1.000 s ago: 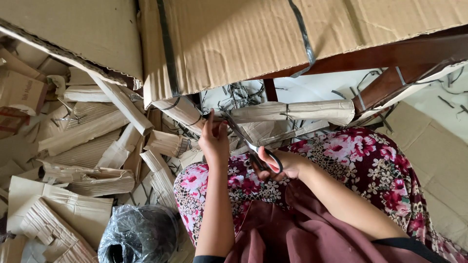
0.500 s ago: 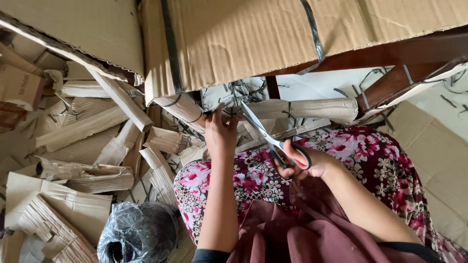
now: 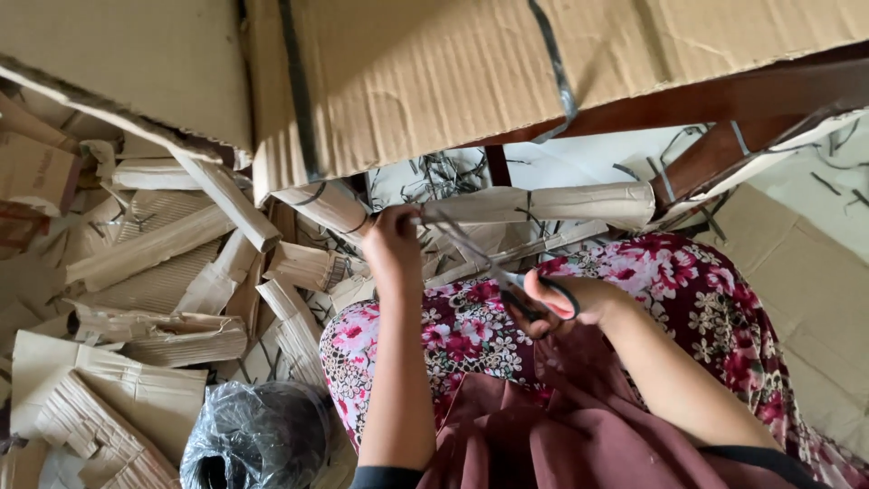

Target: Wrapping wooden chair legs with protective cardboard and securing them with plastic straps.

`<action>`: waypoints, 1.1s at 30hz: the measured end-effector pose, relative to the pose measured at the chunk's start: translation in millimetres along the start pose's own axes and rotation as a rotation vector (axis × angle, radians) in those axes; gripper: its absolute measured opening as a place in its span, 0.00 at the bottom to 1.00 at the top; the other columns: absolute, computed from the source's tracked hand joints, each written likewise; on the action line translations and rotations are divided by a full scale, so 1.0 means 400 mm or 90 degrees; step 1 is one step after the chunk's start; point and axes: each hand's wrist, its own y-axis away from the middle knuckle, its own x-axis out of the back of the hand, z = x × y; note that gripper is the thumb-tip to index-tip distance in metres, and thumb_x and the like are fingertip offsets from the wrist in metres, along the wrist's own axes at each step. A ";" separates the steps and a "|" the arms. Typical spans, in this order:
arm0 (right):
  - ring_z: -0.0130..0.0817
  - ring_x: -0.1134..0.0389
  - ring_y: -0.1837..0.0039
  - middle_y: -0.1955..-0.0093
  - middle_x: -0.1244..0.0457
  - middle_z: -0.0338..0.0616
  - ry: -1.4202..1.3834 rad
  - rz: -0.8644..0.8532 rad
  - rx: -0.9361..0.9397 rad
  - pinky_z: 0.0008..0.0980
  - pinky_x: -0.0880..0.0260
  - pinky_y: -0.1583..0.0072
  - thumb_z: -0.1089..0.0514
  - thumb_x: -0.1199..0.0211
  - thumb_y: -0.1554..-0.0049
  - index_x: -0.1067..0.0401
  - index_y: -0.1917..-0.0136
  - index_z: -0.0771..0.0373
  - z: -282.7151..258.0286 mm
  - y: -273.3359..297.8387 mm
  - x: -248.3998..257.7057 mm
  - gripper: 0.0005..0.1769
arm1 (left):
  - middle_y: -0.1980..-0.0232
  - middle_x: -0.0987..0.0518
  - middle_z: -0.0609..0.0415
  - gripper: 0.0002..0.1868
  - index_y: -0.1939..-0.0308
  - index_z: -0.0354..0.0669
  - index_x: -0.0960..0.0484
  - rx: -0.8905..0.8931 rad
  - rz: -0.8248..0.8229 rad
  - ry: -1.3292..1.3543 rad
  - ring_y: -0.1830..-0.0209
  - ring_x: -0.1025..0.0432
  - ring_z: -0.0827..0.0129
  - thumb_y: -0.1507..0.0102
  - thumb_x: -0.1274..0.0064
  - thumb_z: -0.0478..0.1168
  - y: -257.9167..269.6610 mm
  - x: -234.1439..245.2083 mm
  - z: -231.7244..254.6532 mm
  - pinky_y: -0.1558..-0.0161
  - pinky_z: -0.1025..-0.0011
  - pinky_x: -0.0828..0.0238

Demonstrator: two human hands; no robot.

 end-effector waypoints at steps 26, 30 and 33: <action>0.18 0.55 0.80 0.81 0.47 0.38 0.010 0.111 0.075 0.15 0.57 0.78 0.25 0.49 0.38 0.33 0.66 0.62 0.062 -0.179 0.024 0.38 | 0.66 0.14 0.48 0.06 0.59 0.47 0.19 0.059 0.029 0.125 0.65 0.18 0.53 0.37 0.42 0.31 0.048 -0.030 -0.091 0.62 0.60 0.21; 0.17 0.52 0.79 0.81 0.47 0.36 0.069 0.084 0.120 0.16 0.54 0.75 0.30 0.47 0.37 0.32 0.68 0.62 0.084 -0.160 0.058 0.35 | 0.66 0.15 0.47 0.06 0.59 0.44 0.20 0.055 0.015 0.195 0.67 0.19 0.58 0.36 0.44 0.29 0.060 -0.049 -0.100 0.62 0.64 0.21; 0.21 0.48 0.78 0.83 0.45 0.38 0.076 0.062 0.122 0.17 0.42 0.69 0.35 0.34 0.42 0.32 0.70 0.60 0.050 -0.149 0.022 0.29 | 0.67 0.16 0.49 0.05 0.58 0.45 0.20 0.057 0.018 0.221 0.67 0.20 0.63 0.35 0.44 0.30 0.064 -0.063 -0.129 0.62 0.65 0.22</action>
